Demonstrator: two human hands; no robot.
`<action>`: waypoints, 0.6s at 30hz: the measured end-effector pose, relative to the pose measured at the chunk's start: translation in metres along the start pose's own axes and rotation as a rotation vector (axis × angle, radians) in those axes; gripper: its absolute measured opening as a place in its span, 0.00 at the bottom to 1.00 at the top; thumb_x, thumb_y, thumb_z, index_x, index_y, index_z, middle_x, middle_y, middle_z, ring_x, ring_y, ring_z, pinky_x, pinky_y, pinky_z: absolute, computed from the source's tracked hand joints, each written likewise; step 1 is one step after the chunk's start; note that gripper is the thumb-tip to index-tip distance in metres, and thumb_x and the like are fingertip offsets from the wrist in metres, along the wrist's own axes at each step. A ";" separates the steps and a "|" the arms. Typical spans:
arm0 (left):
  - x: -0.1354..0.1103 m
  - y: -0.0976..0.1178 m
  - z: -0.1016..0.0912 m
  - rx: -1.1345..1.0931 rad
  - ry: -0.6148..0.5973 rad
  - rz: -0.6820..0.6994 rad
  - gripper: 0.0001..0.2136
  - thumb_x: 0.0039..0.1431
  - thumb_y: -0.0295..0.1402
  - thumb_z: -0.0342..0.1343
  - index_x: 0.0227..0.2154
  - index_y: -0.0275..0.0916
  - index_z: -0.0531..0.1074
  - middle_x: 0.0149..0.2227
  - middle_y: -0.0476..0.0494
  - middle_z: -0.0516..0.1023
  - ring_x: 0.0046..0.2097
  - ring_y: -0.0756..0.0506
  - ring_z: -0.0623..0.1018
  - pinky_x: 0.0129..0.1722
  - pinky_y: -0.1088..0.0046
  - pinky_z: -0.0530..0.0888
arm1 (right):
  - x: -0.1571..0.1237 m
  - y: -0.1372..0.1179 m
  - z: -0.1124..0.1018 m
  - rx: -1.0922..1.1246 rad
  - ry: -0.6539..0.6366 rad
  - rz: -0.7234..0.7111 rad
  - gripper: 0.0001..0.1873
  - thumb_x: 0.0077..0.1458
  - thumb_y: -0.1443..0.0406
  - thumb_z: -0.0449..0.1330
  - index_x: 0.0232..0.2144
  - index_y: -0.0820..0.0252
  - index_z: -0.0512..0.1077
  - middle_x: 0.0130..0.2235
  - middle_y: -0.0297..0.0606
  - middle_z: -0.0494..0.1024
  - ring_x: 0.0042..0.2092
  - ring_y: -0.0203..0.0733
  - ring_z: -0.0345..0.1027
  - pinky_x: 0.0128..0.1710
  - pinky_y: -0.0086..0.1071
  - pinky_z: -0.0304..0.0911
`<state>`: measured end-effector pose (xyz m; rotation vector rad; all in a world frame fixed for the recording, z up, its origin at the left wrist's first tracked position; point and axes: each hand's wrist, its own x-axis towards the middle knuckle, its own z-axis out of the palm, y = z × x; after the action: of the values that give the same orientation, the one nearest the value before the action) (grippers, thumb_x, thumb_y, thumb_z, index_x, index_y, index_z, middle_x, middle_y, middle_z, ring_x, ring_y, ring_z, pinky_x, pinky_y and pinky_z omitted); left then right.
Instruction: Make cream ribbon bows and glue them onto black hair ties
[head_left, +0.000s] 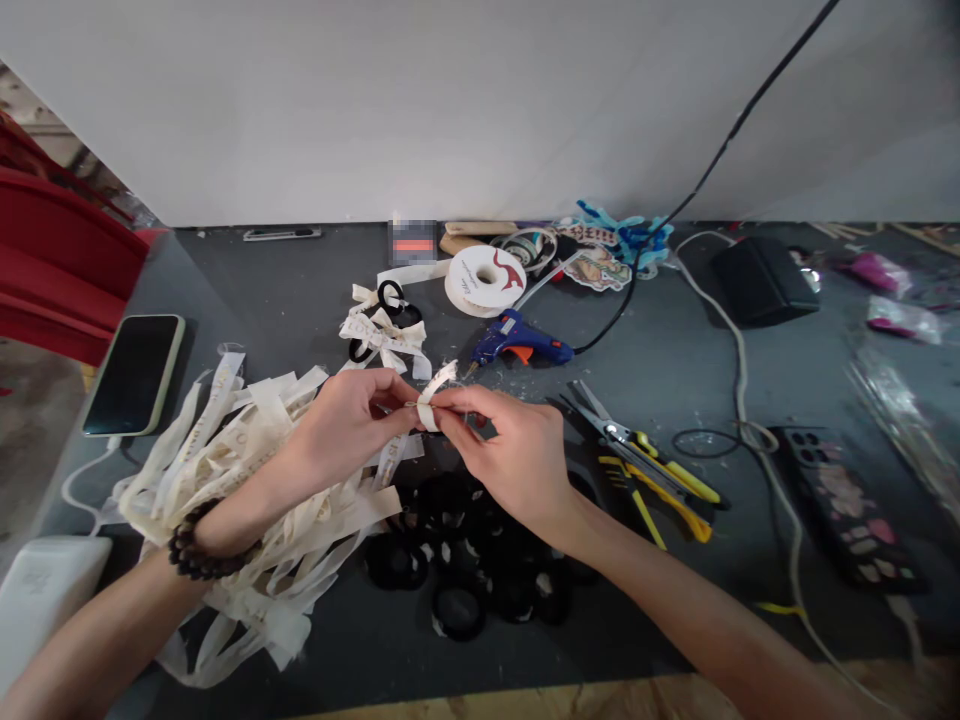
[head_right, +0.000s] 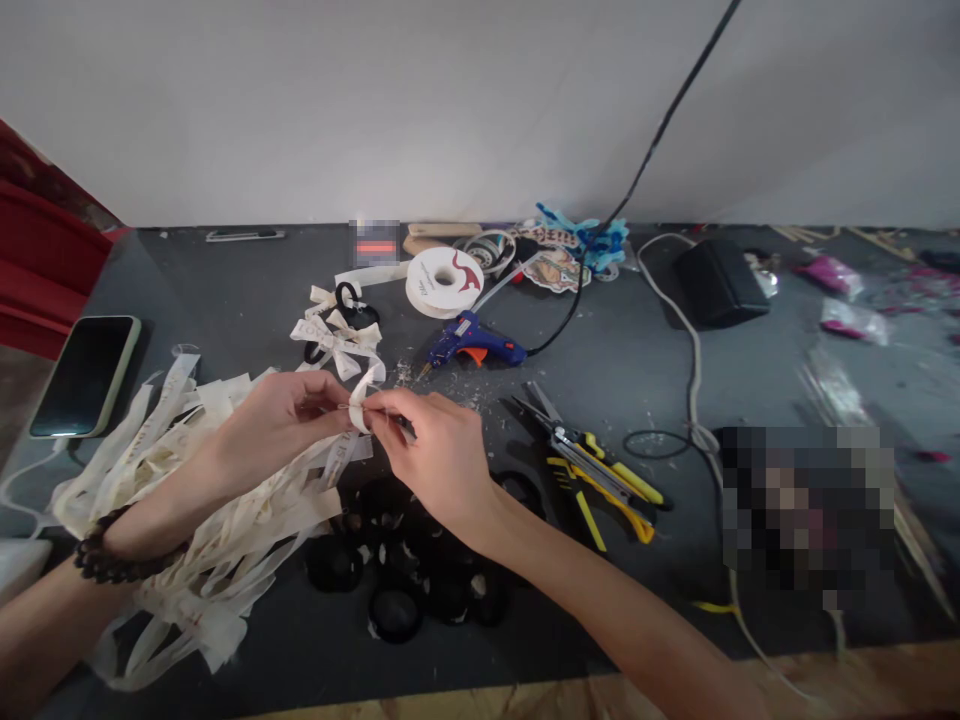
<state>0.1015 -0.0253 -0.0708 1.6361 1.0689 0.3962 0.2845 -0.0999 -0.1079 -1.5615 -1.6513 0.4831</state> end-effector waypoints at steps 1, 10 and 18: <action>0.000 0.001 -0.001 0.024 0.000 -0.011 0.04 0.59 0.33 0.62 0.31 0.39 0.79 0.31 0.48 0.83 0.32 0.48 0.79 0.32 0.73 0.71 | 0.000 0.000 -0.001 -0.007 -0.011 0.006 0.06 0.62 0.67 0.63 0.39 0.54 0.81 0.36 0.30 0.87 0.33 0.39 0.79 0.38 0.32 0.70; -0.004 0.013 -0.007 0.290 0.034 -0.056 0.07 0.60 0.37 0.63 0.30 0.41 0.83 0.30 0.49 0.85 0.29 0.47 0.79 0.29 0.72 0.68 | 0.002 -0.001 -0.001 0.100 -0.106 0.084 0.03 0.63 0.67 0.61 0.37 0.56 0.76 0.34 0.31 0.84 0.33 0.35 0.78 0.35 0.27 0.67; -0.004 0.013 -0.013 0.373 0.023 0.005 0.07 0.61 0.36 0.63 0.30 0.42 0.83 0.31 0.50 0.85 0.33 0.47 0.81 0.34 0.72 0.70 | 0.007 0.003 -0.010 0.126 -0.153 0.176 0.04 0.64 0.65 0.60 0.34 0.56 0.72 0.29 0.30 0.80 0.30 0.36 0.76 0.34 0.30 0.65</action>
<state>0.0958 -0.0203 -0.0533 1.9656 1.2087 0.2276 0.2942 -0.0956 -0.1020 -1.6163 -1.5696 0.8015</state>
